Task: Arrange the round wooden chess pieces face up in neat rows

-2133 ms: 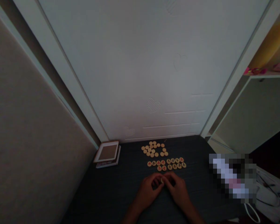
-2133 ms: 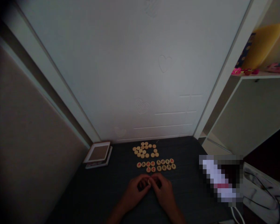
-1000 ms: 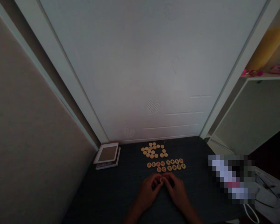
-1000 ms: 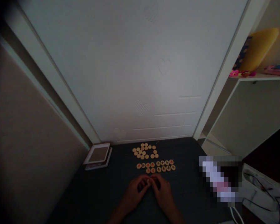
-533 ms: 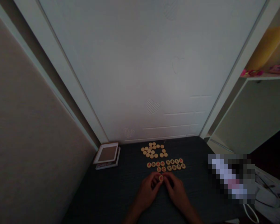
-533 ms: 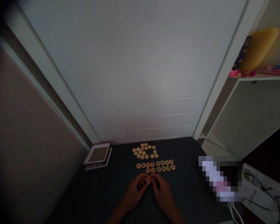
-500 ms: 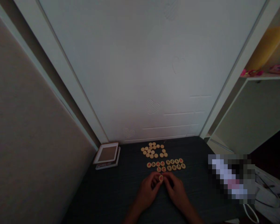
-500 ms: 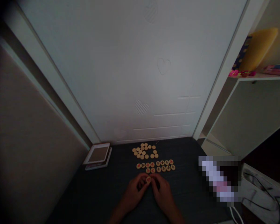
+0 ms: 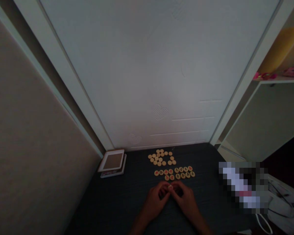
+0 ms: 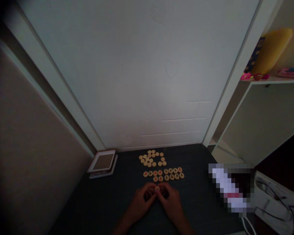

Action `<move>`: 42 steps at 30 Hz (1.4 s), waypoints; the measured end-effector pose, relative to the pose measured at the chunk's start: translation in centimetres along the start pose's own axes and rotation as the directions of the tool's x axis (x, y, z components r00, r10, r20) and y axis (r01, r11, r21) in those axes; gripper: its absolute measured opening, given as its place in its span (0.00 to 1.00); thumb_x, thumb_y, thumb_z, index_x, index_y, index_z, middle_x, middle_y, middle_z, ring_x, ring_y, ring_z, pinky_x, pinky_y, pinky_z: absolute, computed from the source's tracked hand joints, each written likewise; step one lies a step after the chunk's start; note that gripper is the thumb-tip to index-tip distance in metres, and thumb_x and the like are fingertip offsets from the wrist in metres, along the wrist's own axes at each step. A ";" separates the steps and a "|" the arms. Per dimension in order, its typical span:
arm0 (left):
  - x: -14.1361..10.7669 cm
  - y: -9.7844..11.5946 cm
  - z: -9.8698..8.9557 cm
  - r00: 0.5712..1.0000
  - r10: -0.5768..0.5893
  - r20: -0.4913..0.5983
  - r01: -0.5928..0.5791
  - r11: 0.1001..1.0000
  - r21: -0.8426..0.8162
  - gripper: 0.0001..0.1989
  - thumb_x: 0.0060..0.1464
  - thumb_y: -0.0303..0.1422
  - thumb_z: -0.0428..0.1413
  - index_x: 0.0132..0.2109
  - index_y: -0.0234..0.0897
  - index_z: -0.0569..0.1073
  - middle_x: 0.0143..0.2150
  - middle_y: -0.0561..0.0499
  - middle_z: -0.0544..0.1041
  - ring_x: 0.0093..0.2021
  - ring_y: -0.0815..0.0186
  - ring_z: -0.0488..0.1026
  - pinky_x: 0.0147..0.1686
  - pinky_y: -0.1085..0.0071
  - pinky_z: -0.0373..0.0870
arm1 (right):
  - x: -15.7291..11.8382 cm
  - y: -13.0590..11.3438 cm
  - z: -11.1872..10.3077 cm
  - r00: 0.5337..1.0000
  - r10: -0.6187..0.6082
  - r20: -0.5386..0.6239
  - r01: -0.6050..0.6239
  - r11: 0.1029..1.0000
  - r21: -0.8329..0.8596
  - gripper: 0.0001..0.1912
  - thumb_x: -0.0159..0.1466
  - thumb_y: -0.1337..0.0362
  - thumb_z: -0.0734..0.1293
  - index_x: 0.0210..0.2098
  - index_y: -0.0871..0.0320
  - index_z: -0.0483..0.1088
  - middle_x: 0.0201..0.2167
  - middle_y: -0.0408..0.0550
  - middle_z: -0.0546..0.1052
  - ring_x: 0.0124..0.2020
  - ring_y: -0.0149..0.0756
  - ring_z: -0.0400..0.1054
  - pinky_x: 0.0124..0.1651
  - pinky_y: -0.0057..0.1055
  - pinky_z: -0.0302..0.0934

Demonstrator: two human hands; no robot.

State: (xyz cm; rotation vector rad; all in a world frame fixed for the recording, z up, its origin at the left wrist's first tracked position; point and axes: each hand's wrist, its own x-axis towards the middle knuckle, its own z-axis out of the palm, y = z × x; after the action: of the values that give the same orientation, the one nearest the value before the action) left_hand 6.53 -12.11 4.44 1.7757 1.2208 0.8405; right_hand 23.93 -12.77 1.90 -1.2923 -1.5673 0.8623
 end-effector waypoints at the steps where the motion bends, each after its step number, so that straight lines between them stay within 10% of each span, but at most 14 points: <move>1: 0.0 0.0 0.0 1.000 -0.001 0.007 0.001 1.000 0.001 0.11 0.61 0.39 0.57 0.49 0.44 0.76 0.38 0.53 0.83 0.36 0.64 0.77 0.38 0.72 0.72 | 0.0 0.1 0.0 1.000 0.003 0.008 -0.003 1.000 0.004 0.18 0.66 0.46 0.66 0.40 0.54 0.78 0.33 0.48 0.83 0.34 0.40 0.79 0.40 0.30 0.72; 42: 0.0 0.1 0.1 0.999 0.040 -0.022 -0.041 0.999 -0.034 0.11 0.68 0.38 0.50 0.45 0.43 0.76 0.40 0.53 0.83 0.39 0.65 0.78 0.42 0.73 0.72 | -0.3 0.3 0.0 0.998 -0.057 0.030 0.059 0.997 -0.050 0.12 0.70 0.55 0.63 0.41 0.54 0.75 0.36 0.46 0.82 0.37 0.38 0.77 0.43 0.29 0.68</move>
State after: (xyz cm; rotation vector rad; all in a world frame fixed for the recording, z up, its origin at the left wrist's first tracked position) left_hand 6.66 -12.21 4.49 1.7729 1.1806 0.9009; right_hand 24.03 -13.03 1.56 -1.2693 -1.6504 0.8120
